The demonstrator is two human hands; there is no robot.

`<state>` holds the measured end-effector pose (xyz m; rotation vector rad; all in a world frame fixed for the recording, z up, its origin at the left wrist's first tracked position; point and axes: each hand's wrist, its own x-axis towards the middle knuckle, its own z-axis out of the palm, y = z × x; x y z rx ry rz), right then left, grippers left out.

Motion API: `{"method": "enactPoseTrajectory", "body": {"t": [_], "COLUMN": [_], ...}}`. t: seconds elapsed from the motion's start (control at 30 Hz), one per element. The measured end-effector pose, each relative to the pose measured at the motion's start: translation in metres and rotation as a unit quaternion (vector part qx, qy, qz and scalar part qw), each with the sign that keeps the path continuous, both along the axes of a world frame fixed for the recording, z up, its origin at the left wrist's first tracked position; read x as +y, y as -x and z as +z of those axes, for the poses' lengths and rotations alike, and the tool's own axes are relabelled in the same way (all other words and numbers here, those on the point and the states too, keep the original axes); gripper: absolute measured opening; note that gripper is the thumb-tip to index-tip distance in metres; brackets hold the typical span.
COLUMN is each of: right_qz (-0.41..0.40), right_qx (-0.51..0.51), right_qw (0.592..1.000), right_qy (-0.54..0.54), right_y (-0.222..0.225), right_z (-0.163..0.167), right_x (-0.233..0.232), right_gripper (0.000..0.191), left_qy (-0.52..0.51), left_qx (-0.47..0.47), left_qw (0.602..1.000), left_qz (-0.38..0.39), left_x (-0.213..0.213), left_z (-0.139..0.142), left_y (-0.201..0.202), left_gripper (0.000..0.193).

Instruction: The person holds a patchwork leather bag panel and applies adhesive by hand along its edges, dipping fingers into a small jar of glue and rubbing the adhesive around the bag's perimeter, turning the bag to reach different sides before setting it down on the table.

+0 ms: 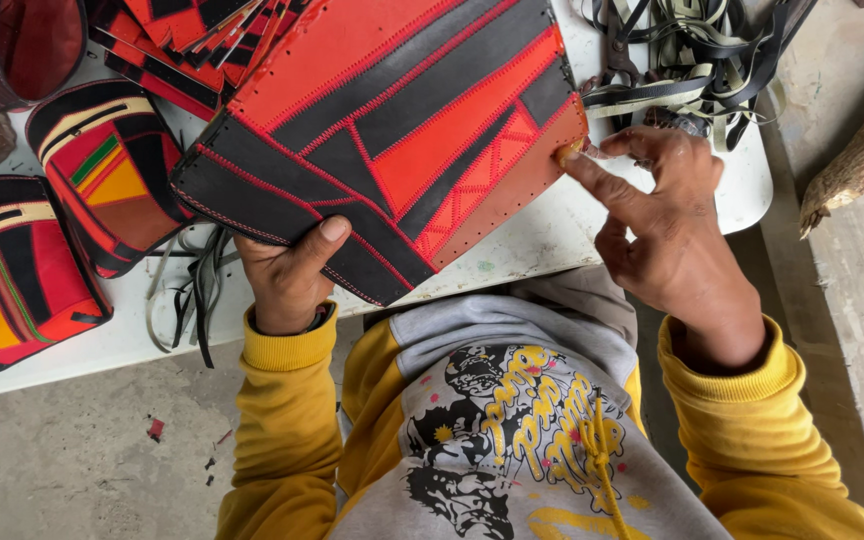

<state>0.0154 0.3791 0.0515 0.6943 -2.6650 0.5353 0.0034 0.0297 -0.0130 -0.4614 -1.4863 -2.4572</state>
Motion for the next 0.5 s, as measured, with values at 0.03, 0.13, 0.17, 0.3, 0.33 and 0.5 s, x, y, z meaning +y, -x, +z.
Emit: {"method": "enactPoseTrajectory", "body": {"t": [0.03,0.13,0.17,0.3,0.33,0.5], "right_qz": [-0.011,-0.025,-0.021,-0.01,-0.025,-0.069], "right_qx": [0.001,0.01,0.015,0.031,0.029,0.023], "right_qw": [1.0,1.0,1.0,0.999,0.999,0.995], "right_qy": [-0.002,0.002,0.012,-0.003,-0.013,-0.066], "right_y": [-0.001,-0.001,-0.002,-0.004,-0.004,0.014], "right_z": [0.001,0.006,0.006,0.002,0.001,-0.007], "right_x": [-0.001,0.0,0.0,-0.003,-0.002,0.006], "right_gripper": [0.075,0.07,0.069,0.064,0.063,0.04], "left_qy": [-0.013,0.001,-0.001,-0.016,-0.021,-0.057], "left_qx": [-0.006,0.004,0.003,-0.01,-0.013,-0.03], "left_qw": [1.0,1.0,1.0,1.0,1.0,0.998], "left_qz": [0.0,0.004,0.002,-0.001,0.002,0.024], "left_x": [0.0,-0.004,-0.004,-0.005,-0.005,-0.004], "left_z": [-0.001,-0.004,-0.005,-0.011,-0.012,-0.014], "left_y": [0.0,0.003,0.004,0.004,0.005,0.01], "left_gripper": [0.047,0.036,0.035,0.034,0.034,0.047]}}
